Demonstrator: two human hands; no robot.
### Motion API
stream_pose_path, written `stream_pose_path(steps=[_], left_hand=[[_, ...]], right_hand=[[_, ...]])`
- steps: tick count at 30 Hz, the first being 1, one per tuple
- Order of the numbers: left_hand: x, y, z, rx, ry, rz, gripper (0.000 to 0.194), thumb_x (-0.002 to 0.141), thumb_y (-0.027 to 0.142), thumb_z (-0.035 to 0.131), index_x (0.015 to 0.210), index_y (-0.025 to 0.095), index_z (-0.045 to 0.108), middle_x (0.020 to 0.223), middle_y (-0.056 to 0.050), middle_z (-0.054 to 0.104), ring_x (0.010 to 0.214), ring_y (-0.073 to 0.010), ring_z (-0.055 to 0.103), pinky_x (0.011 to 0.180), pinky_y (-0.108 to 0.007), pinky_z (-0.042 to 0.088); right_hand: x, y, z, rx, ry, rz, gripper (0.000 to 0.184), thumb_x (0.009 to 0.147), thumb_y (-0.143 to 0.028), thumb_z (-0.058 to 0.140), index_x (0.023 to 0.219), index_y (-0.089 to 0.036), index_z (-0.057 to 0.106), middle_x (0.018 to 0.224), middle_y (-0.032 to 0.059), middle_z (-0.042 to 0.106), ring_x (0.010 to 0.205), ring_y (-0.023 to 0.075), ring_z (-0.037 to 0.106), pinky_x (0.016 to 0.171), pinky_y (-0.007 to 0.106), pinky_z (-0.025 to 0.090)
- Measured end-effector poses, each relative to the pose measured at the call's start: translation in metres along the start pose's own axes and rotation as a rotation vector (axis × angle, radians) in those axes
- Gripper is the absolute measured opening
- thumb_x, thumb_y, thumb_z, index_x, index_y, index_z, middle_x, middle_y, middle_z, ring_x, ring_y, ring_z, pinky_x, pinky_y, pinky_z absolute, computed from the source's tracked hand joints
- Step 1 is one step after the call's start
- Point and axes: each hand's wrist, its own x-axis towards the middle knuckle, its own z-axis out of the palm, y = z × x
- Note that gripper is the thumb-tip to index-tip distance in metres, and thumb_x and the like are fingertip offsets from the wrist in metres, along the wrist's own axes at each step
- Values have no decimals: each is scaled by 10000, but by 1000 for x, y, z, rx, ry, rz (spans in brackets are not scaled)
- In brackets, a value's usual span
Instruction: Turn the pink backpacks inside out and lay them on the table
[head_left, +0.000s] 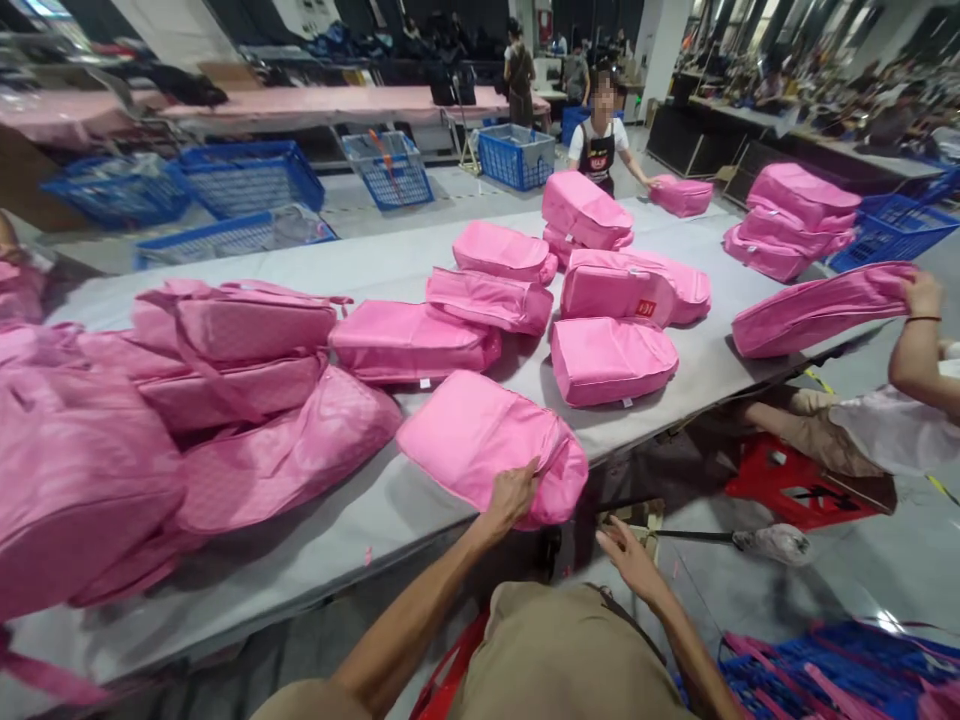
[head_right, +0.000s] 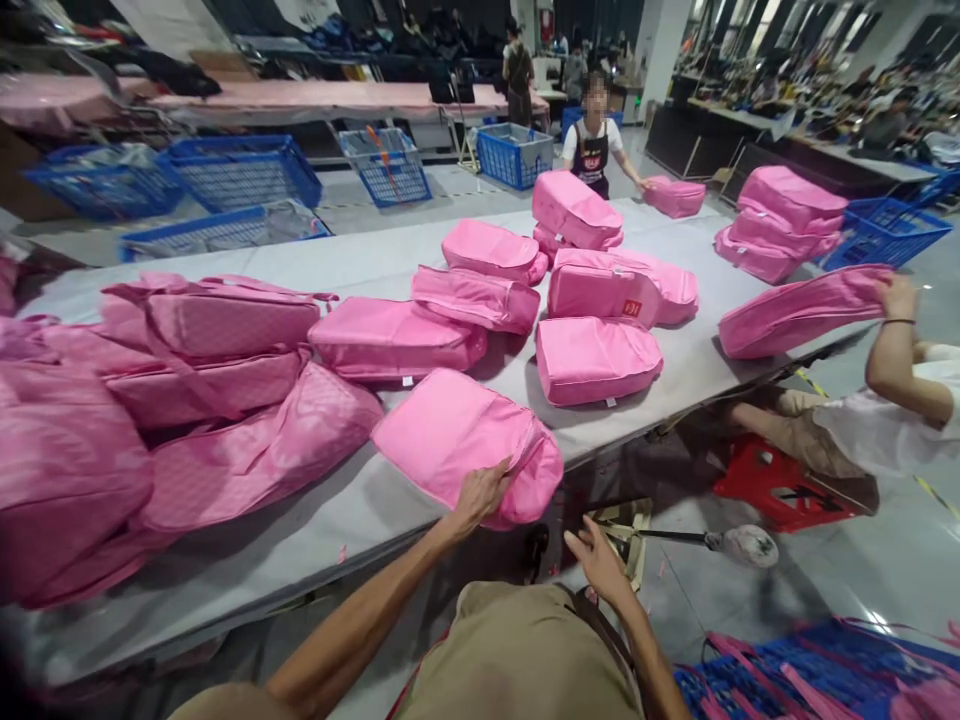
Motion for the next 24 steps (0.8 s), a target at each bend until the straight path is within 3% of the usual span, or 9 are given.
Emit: stream_pose_path(steps=[3,7,10,13,15,17,20,22,24], left_hand=[[-15,69,-24,-85,77,43,450,1202,458,442,1478,228,713,1166,-137,890,1080,-291,840,858,-343,515],[-34,127,-76,-327,240,70,414,1193,512,475,1104,242,775,963,-95,868,923,-264,821,778,-325,463],[-39,133,-115,-384,332,66,338,1161,493,570,1084,230,768,913,-87,838,864,-262,784,767,-336,443],[-37,114,-131,-462,387,35,328,1164,463,551,1094,231,771,878,-49,794,819,-232,722,801,-340,456],[-35,95,-125,-636,403,73,389,1169,493,498,1145,229,782,916,-32,775,844,-211,689,824,-330,489],[-35,77,-108,-899,367,142,487,1143,567,497,1346,206,754,992,-32,763,868,-199,675,802,-317,541],[-41,62,-75,-1238,241,217,803,1017,641,692,1646,165,545,1108,-57,768,911,-200,697,778,-316,610],[-47,61,-57,-1316,202,246,866,909,558,855,1620,165,558,1193,-89,791,1000,-219,733,882,-345,632],[-51,62,-48,-1322,207,276,681,883,448,894,1463,170,670,1255,-112,807,1100,-240,757,1009,-372,609]], right_hand=[[-8,-54,12,213,38,-117,882,786,-826,805,1410,-208,726,1416,200,800,1395,379,730,1165,542,592],[-30,-133,-4,156,333,-286,734,817,-761,790,1271,-184,772,1262,155,848,1181,345,783,1050,452,619],[-36,-183,-21,-88,437,-394,665,819,-708,757,1217,-175,764,1173,158,849,1075,342,770,970,429,595],[-27,-220,-26,-377,487,-421,572,855,-677,710,1175,-204,737,1088,159,838,1010,354,757,899,420,558],[-14,-237,-23,-510,467,-422,510,884,-656,694,1150,-222,721,1025,147,826,951,342,748,854,400,535],[0,-249,-22,-572,446,-439,466,904,-639,683,1120,-227,709,977,133,811,901,325,732,824,386,520],[17,-260,-22,-582,449,-464,449,904,-641,683,1077,-226,696,949,117,795,878,311,709,818,382,515],[25,-263,-23,-580,454,-459,445,893,-639,687,1061,-227,694,950,114,792,890,312,705,837,389,521],[29,-266,-25,-585,449,-451,442,889,-628,676,1068,-224,699,972,124,793,920,320,705,866,399,526]])
